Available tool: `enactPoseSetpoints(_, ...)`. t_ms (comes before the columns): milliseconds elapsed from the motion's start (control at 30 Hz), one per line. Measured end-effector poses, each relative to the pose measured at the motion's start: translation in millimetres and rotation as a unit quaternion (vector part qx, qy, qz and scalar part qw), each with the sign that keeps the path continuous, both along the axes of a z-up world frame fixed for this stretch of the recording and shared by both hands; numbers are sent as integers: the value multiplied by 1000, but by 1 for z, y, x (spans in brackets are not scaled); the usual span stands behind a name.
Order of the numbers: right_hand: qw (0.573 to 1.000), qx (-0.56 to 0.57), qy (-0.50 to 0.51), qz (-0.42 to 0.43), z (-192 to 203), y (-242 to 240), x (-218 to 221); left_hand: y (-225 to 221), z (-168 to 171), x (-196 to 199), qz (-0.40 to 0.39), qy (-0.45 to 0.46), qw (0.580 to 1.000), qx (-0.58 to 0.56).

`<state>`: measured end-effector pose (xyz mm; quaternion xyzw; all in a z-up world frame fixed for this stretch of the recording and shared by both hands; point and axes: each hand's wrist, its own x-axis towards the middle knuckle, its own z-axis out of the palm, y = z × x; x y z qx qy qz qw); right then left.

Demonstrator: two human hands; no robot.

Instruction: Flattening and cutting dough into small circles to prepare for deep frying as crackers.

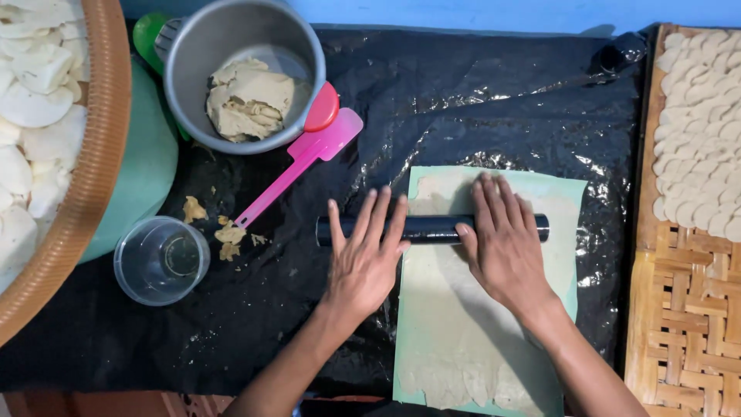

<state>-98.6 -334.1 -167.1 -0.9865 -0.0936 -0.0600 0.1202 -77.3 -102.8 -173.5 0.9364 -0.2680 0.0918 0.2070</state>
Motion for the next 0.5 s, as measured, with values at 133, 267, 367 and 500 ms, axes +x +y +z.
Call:
enactPoseSetpoints(133,1000,-3,-4,-26,-4,1,23,-13,-2,28,19,47,999,16)
enactPoseSetpoints(267,998,-13,-7,-55,-7,-3,51,-20,-5,61,23,28,998,43)
enactPoseSetpoints(367,998,-12,-11,-68,-6,-5,55,-23,-4,71,25,12,999,37)
enactPoseSetpoints(500,997,-17,-19,-70,-7,1,33,-17,-8,47,10,-5,999,31)
